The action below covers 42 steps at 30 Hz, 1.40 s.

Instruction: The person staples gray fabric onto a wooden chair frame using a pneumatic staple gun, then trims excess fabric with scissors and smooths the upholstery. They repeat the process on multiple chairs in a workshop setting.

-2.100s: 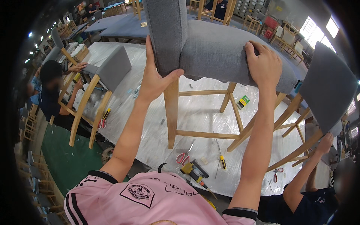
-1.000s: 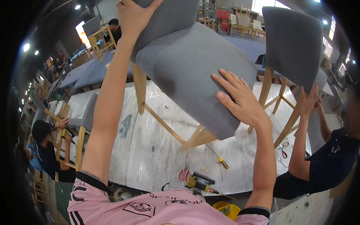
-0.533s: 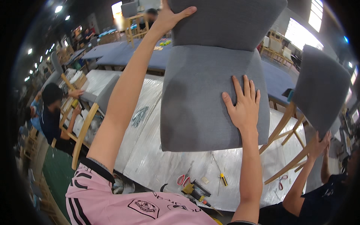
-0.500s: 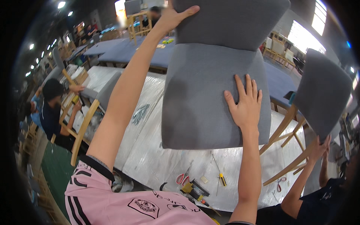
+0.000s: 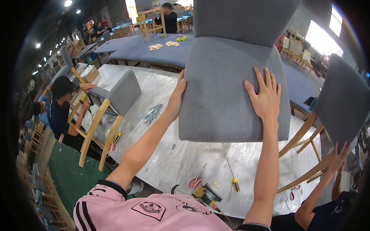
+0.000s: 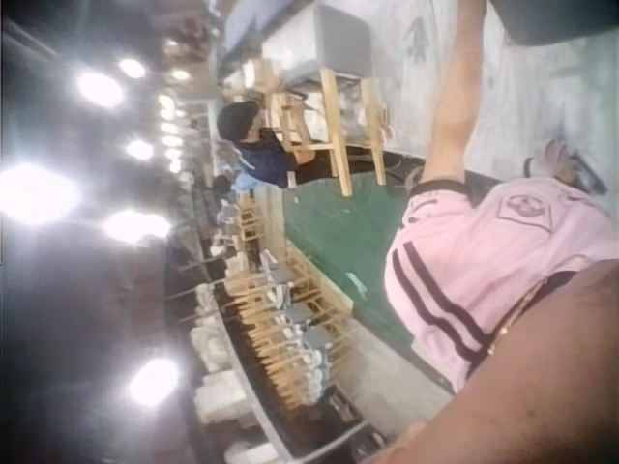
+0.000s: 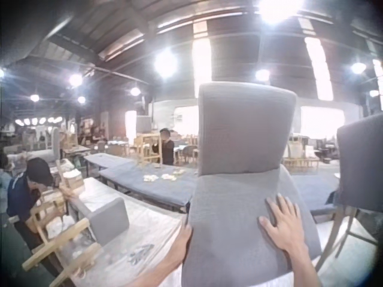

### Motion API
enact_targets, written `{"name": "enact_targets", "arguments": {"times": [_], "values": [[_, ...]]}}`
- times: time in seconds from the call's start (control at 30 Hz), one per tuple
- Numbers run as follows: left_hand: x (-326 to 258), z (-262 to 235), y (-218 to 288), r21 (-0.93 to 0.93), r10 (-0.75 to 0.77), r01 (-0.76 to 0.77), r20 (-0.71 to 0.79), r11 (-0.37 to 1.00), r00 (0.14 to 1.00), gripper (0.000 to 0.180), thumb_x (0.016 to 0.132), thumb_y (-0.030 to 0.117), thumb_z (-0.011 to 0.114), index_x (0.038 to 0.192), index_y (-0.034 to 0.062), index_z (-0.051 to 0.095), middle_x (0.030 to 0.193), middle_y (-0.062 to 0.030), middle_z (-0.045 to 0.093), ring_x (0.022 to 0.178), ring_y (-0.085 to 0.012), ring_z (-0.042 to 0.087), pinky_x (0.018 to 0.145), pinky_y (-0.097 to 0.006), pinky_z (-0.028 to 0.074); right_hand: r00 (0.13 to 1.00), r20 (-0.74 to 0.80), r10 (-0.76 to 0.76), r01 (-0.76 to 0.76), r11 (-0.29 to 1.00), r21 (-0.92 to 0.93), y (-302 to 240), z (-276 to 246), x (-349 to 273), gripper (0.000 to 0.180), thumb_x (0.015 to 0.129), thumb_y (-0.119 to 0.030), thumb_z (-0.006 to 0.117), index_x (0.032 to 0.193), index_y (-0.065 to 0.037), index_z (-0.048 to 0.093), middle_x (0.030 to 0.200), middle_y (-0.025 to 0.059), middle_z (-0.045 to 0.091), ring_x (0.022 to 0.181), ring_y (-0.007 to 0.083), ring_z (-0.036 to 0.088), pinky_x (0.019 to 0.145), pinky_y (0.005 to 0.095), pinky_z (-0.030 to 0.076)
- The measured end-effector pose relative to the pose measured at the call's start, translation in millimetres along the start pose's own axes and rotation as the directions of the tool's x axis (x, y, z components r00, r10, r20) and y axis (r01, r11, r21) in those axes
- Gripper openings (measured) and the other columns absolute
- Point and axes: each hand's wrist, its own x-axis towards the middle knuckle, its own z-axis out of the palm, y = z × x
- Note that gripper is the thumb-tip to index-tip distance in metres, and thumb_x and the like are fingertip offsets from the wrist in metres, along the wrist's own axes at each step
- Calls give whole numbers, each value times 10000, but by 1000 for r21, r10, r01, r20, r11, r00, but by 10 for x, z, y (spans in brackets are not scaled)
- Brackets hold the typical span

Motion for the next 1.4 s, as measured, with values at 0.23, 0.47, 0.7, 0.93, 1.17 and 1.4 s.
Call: {"name": "enact_targets", "arguments": {"times": [0.23,0.47,0.7,0.93,1.17,1.4], "values": [[-109,0,216,-191,-160,164,34,968,987,942,985,573,586,1645,27,194,1658,-193,296,1534,-310,295,1243,-385,234,999,-33,-26,28,998,60,-16,-222,-362,690,969,-677,498,1514,-255,539,1632,109,407,1532,315,321,1267,525,187],[229,199,640,-49,-268,269,27,962,963,1021,845,623,707,1605,52,335,1525,-285,441,1419,-397,455,1148,-464,401,1000,-20,-22,23,998,63,55,-453,-969,703,948,-633,552,1505,-205,548,1632,138,390,1537,355,295,1262,553,159],[96,229,556,-83,-143,144,14,986,990,1056,837,609,764,1587,0,339,1477,-275,498,1353,-383,534,1099,-446,456,999,-33,-20,21,999,45,81,-509,-1296,718,937,-608,568,1509,-175,538,1627,168,386,1535,370,292,1260,567,152],[148,159,325,-154,-235,233,0,960,972,1131,872,832,509,1616,11,279,1564,-330,366,1448,-455,414,1132,-531,418,998,-52,-31,33,999,34,67,-467,-1145,711,931,-621,576,1503,-201,547,1619,148,404,1523,373,317,1258,564,177],[-431,284,231,-175,-398,385,-50,906,916,1074,916,852,361,1648,82,210,1597,-320,326,1490,-512,316,1141,-609,397,998,-64,-30,32,999,30,56,-424,-1014,701,923,-633,585,1484,-214,563,1612,135,414,1515,359,336,1259,555,190],[-1481,405,221,242,31,0,-125,970,992,1161,876,448,798,1654,31,44,1677,-280,153,1546,-426,224,1238,-517,259,999,-47,-17,27,976,217,238,-455,-749,766,891,-624,656,1504,-183,527,1581,141,441,1490,363,372,1233,526,282]]}}
